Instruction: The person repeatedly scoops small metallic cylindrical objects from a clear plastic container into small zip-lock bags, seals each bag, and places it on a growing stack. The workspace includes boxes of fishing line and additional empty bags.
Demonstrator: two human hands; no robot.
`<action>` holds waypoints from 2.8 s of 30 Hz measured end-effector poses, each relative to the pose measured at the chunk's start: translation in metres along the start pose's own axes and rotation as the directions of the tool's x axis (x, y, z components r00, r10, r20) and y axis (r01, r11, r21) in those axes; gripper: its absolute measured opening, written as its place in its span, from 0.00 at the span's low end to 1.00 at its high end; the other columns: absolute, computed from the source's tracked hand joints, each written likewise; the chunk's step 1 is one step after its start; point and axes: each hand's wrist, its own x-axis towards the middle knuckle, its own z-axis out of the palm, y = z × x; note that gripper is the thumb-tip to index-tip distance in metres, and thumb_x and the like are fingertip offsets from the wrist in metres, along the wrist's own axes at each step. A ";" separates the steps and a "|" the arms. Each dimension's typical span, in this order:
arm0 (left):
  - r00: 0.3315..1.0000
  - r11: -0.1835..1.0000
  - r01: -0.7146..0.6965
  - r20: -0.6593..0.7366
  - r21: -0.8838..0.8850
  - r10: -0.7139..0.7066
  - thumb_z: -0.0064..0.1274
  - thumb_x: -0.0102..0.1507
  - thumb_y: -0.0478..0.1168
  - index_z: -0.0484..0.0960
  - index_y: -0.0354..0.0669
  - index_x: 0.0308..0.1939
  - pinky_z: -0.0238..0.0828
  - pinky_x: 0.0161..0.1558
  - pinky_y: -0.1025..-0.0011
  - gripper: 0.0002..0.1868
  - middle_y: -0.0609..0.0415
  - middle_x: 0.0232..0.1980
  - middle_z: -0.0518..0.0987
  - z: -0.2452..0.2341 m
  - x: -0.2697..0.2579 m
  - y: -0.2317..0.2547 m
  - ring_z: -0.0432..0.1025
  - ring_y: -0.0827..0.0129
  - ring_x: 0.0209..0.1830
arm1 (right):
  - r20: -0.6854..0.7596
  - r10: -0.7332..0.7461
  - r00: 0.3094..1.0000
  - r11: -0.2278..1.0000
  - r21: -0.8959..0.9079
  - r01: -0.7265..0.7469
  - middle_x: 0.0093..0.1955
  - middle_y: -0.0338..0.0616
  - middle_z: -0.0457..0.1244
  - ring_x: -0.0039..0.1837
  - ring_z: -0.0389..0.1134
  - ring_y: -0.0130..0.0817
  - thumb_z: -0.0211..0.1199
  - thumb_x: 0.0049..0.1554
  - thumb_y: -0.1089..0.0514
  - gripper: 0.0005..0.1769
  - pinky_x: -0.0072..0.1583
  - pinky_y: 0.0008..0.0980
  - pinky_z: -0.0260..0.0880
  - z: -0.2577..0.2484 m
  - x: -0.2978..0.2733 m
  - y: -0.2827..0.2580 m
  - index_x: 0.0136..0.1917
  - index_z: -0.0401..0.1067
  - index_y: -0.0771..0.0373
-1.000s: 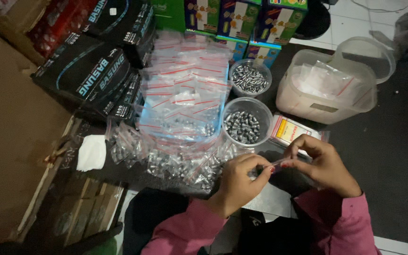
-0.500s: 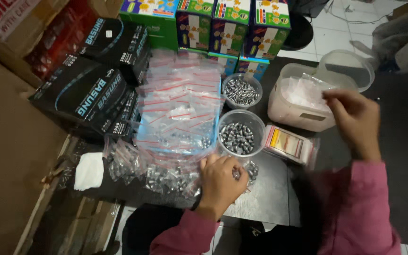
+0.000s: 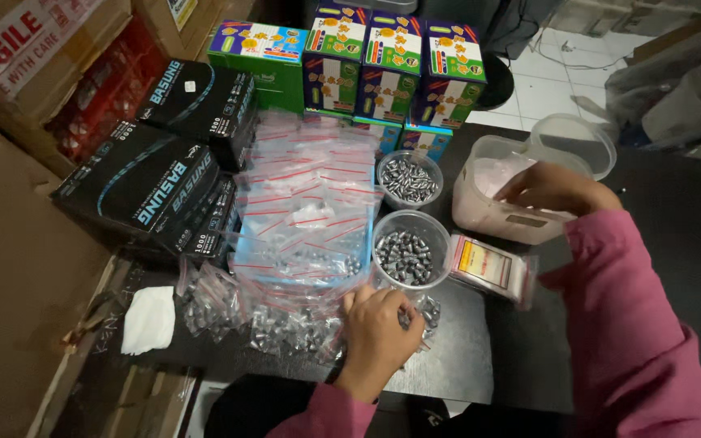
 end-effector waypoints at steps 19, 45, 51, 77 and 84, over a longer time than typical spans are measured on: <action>0.998 0.998 0.028 0.051 0.049 -0.031 0.50 0.46 0.42 0.70 0.52 0.15 0.52 0.36 0.61 0.06 0.62 0.21 0.74 -0.002 0.003 -0.002 0.65 0.62 0.28 | -0.064 0.025 0.998 0.958 -0.284 -0.042 0.46 0.47 0.68 0.47 0.69 0.40 0.53 0.53 0.38 0.22 0.51 0.35 0.63 0.052 0.119 0.064 0.45 0.73 0.57; 0.988 0.997 0.072 0.140 0.007 -0.073 0.50 0.47 0.41 0.71 0.51 0.14 0.54 0.38 0.61 0.07 0.63 0.22 0.75 -0.007 0.004 -0.004 0.65 0.60 0.30 | -0.658 0.116 0.744 0.588 0.649 0.483 0.47 0.45 0.63 0.48 0.65 0.32 0.61 0.53 0.66 0.16 0.50 0.27 0.69 0.009 -0.045 0.040 0.55 0.65 0.64; 0.994 0.997 0.054 0.095 0.053 -0.059 0.50 0.46 0.42 0.70 0.50 0.14 0.53 0.35 0.60 0.07 0.60 0.20 0.74 0.001 0.000 -0.010 0.65 0.61 0.28 | -0.725 0.153 0.672 0.345 0.676 0.651 0.42 0.42 0.62 0.42 0.64 0.25 0.57 0.57 0.70 0.08 0.43 0.19 0.66 0.012 -0.044 0.055 0.45 0.64 0.59; 0.988 0.837 -0.154 -0.061 -0.525 0.144 0.52 0.50 0.44 0.65 0.31 0.56 0.57 0.55 0.48 0.33 0.34 0.55 0.68 -0.007 0.006 0.049 0.64 0.39 0.54 | -0.281 0.038 0.959 -0.426 0.864 0.270 0.37 0.46 0.62 0.39 0.66 0.36 0.57 0.51 0.62 0.04 0.45 0.37 0.69 0.169 -0.098 -0.015 0.38 0.68 0.64; 0.896 0.577 0.443 0.348 -0.686 -0.274 0.54 0.52 0.37 0.80 0.44 0.45 0.72 0.41 0.71 0.16 0.49 0.35 0.81 0.039 -0.022 0.039 0.76 0.65 0.39 | -0.131 0.019 0.991 -0.460 0.879 0.125 0.41 0.44 0.65 0.45 0.68 0.33 0.58 0.51 0.60 0.07 0.52 0.39 0.68 0.190 -0.067 0.026 0.44 0.71 0.63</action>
